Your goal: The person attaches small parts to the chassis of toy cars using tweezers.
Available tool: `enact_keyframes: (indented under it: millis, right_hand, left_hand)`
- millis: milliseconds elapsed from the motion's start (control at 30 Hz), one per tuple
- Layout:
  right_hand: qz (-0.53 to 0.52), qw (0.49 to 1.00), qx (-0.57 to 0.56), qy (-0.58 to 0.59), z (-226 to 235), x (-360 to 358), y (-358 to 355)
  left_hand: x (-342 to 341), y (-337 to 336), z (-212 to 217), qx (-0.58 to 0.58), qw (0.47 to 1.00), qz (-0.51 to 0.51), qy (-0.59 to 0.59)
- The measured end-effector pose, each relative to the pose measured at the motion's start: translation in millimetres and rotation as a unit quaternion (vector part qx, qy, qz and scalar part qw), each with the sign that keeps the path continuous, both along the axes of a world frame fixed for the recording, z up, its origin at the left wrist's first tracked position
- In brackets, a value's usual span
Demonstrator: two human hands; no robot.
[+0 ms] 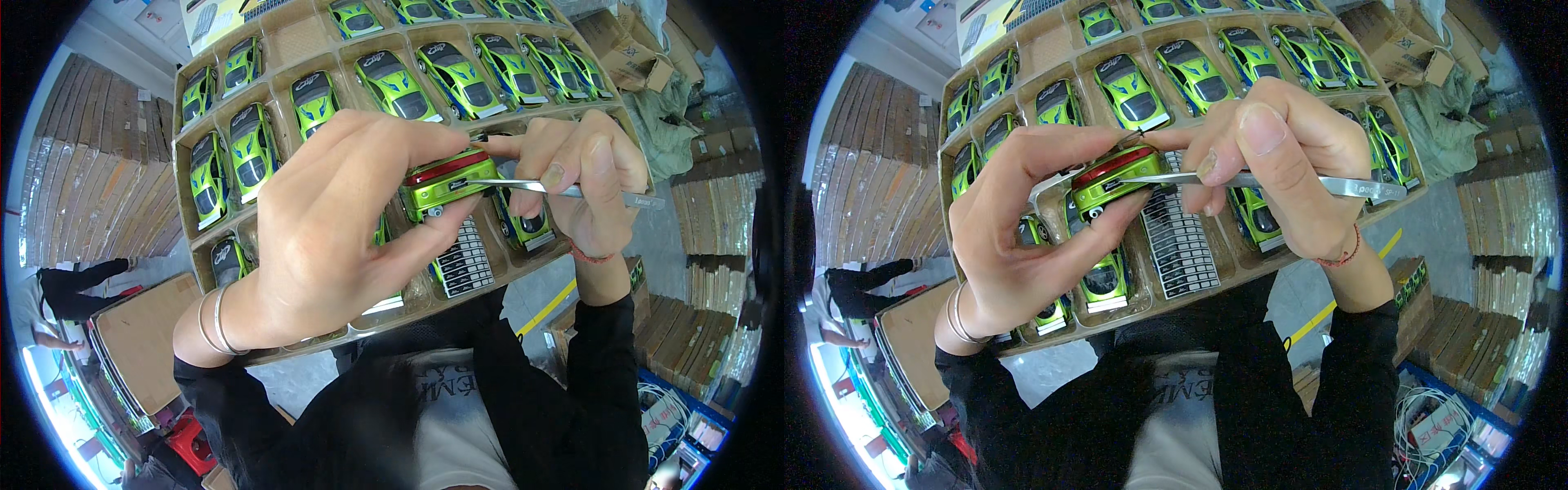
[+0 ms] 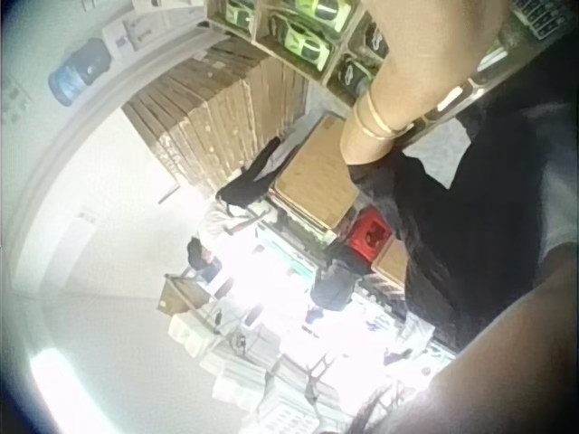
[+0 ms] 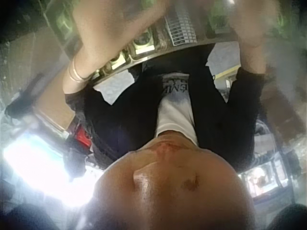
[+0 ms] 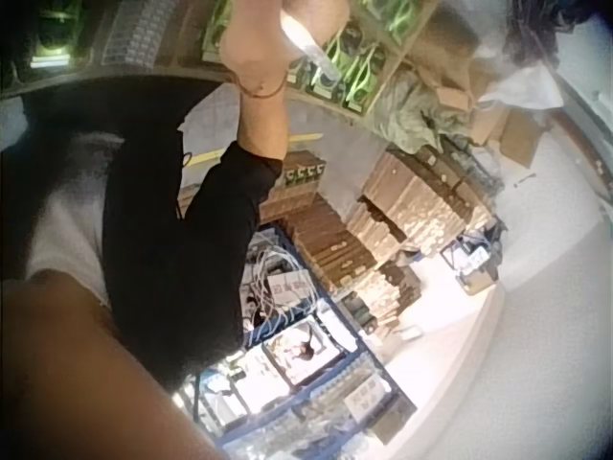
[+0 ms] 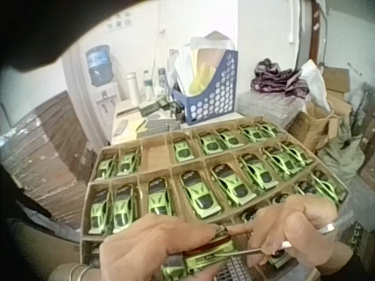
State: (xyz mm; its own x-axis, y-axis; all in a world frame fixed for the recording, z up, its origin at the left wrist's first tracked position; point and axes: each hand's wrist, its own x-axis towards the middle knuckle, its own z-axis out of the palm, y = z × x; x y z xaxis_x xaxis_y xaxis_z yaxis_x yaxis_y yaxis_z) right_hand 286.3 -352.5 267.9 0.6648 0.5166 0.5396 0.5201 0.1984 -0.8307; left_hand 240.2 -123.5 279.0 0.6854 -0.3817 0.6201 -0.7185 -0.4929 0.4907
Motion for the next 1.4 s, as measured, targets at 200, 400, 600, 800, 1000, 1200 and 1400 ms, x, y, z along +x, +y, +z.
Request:
enact_keyframes:
  millis: [200, 400, 600, 800, 1000, 1200, 1400]
  right_hand:
    - [0.000, 1.000, 0.000, 0.003, 2, -1, 1]
    - [-0.008, 1.000, -0.015, -0.003, 3, 0, -3]
    - [-0.008, 1.000, -0.019, -0.008, 3, -1, -1]
    - [0.004, 1.000, 0.001, 0.009, 1, 2, -3]
    - [0.054, 0.992, 0.083, 0.082, -8, 14, -3]
    - [-0.032, 0.992, 0.092, 0.081, -16, 25, -27]
    - [-0.052, 0.985, -0.018, 0.161, -29, 19, -23]
  left_hand:
    - [-5, -7, -1, -0.017, 1.000, 0.018, -0.005]
    - [5, -2, -6, 0.007, 0.995, -0.015, -0.095]
    - [3, 1, -7, 0.005, 0.995, -0.027, -0.099]
    - [3, -1, -4, 0.012, 0.995, -0.028, -0.093]
    - [2, 7, 2, 0.042, 0.992, -0.013, -0.115]
    - [46, 34, 11, 0.018, 0.973, 0.143, -0.182]
    - [142, 93, -33, 0.186, 0.940, 0.213, -0.191]
